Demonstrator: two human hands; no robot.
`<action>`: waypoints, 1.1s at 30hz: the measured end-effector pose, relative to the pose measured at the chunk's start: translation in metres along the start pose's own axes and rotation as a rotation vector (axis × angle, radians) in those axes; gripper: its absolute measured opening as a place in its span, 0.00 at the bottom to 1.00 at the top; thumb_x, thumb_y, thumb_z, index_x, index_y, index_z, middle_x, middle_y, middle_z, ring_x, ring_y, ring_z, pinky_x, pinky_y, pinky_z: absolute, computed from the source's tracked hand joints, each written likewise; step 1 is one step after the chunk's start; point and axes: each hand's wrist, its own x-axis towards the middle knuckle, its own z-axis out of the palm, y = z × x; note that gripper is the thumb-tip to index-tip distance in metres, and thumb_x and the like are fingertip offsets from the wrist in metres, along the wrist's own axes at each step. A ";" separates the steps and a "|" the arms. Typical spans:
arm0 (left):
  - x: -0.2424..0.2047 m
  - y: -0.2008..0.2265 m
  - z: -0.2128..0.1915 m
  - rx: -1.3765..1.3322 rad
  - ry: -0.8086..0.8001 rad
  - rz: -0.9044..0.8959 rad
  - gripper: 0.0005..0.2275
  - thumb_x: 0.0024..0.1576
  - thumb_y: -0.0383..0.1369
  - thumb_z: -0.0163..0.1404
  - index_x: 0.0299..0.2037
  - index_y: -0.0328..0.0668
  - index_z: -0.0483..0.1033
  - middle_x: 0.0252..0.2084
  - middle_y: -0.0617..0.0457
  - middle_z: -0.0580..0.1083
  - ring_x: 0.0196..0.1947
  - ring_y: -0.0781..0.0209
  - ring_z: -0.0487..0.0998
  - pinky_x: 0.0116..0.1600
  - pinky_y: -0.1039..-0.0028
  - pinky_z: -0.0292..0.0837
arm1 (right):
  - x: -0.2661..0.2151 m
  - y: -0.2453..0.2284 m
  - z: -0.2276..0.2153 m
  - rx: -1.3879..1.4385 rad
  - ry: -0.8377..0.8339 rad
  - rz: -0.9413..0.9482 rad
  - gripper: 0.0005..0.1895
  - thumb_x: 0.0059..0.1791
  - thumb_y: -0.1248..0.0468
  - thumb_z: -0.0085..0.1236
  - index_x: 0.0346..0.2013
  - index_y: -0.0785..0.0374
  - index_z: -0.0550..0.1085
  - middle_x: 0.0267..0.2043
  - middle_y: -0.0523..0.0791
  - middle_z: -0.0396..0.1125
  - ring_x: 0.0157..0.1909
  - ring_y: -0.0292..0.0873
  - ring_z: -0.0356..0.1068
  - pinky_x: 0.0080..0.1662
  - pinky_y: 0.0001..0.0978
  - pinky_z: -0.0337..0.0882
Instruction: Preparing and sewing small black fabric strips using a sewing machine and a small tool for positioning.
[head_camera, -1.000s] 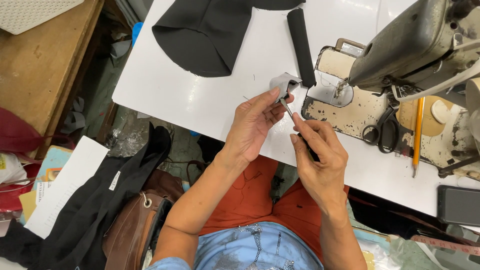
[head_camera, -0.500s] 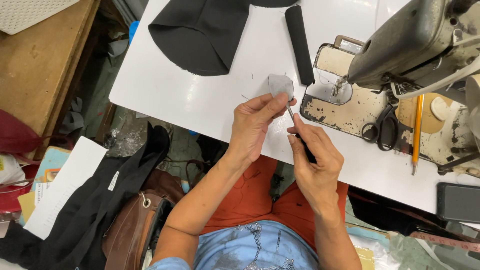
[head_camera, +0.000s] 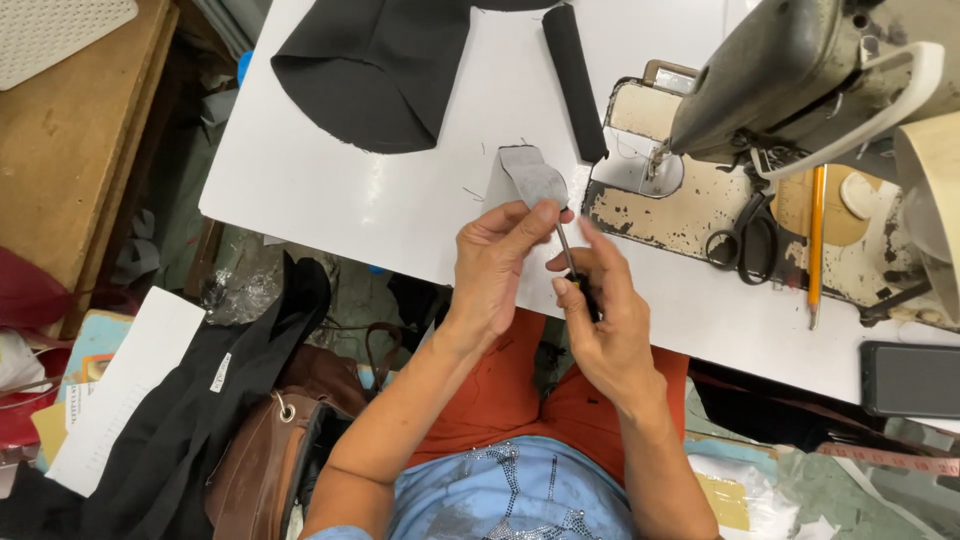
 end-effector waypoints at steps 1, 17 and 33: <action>0.001 0.004 0.000 0.051 -0.008 0.018 0.08 0.55 0.37 0.70 0.36 0.45 0.87 0.34 0.52 0.83 0.36 0.70 0.77 0.53 0.75 0.75 | -0.001 0.001 -0.003 -0.008 -0.096 -0.011 0.35 0.59 0.76 0.50 0.80 0.72 0.50 0.44 0.56 0.73 0.32 0.46 0.71 0.33 0.37 0.74; -0.007 0.009 0.029 0.110 -0.155 0.038 0.10 0.54 0.35 0.71 0.44 0.45 0.88 0.33 0.57 0.79 0.38 0.74 0.74 0.54 0.76 0.76 | 0.012 -0.006 -0.014 -0.343 0.087 -0.199 0.27 0.59 0.80 0.51 0.74 0.69 0.67 0.42 0.53 0.77 0.35 0.46 0.77 0.36 0.37 0.79; 0.001 -0.042 0.009 0.124 -0.325 -0.101 0.03 0.60 0.24 0.64 0.42 0.36 0.86 0.33 0.52 0.80 0.38 0.63 0.80 0.54 0.68 0.79 | -0.031 0.016 -0.025 -0.315 0.409 -0.166 0.26 0.51 0.81 0.58 0.65 0.69 0.76 0.51 0.54 0.80 0.42 0.52 0.84 0.41 0.40 0.86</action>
